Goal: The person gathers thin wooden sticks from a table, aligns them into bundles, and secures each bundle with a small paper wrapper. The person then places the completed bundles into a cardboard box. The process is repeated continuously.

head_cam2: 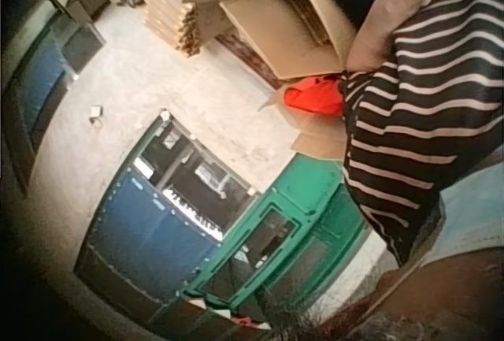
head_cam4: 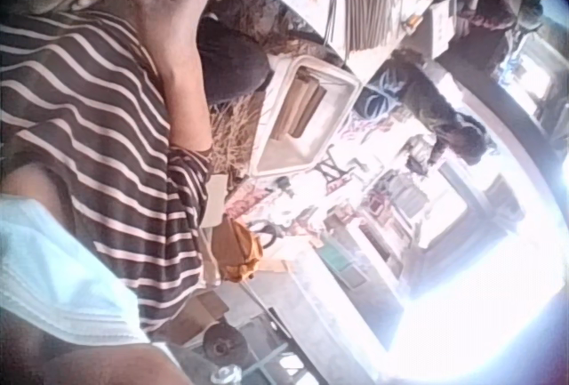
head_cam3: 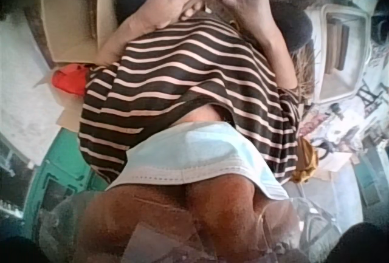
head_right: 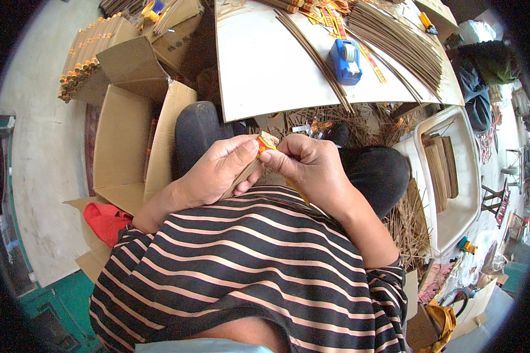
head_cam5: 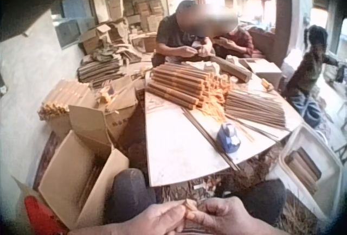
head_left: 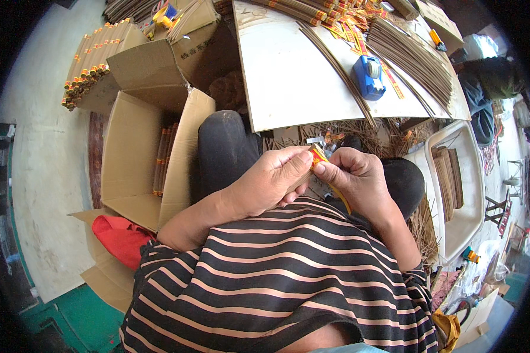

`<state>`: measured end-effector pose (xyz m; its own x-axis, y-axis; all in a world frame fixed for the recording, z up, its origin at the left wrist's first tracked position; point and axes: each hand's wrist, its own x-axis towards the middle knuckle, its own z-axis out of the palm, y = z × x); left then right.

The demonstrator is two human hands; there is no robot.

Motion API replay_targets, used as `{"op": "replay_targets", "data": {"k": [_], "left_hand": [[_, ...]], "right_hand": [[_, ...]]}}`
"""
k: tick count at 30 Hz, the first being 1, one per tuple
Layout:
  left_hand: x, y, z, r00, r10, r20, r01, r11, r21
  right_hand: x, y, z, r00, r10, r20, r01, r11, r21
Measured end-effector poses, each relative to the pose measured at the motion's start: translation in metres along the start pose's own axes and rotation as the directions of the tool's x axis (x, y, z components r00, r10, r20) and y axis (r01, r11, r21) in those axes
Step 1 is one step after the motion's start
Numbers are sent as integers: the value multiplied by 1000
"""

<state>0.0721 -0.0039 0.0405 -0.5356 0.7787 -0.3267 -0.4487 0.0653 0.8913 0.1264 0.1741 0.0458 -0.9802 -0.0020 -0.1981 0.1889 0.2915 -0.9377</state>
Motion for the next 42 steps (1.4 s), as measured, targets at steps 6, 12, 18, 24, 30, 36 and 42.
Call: {"op": "replay_targets", "data": {"k": [6, 12, 18, 24, 30, 36, 42], "left_hand": [[0, 5, 1, 999, -18, 37, 19, 999, -43], [1, 3, 5, 999, 42, 5, -43, 994, 103], [2, 2, 6, 1000, -9, -17, 9, 1000, 14], [2, 2, 9, 998, -16, -55, 21, 995, 93], [2, 1, 18, 982, 124, -141, -73, 945, 320], [1, -8, 27, 962, 213, -172, -112, 880, 462], [1, -9, 31, 967, 217, -134, -134, 879, 458]], "right_hand": [[7, 15, 0, 990, -140, 10, 137, 978, 155], [7, 26, 2, 990, -134, 34, 112, 922, 370], [4, 22, -1, 995, -97, 37, 80, 942, 325], [3, 26, -1, 996, -78, 40, 57, 924, 378], [10, 29, -1, 921, -302, -246, 301, 953, -42], [-9, 13, -12, 993, -2, -116, 12, 996, 87], [-14, 9, -14, 992, 117, 48, -126, 947, 295]]}}
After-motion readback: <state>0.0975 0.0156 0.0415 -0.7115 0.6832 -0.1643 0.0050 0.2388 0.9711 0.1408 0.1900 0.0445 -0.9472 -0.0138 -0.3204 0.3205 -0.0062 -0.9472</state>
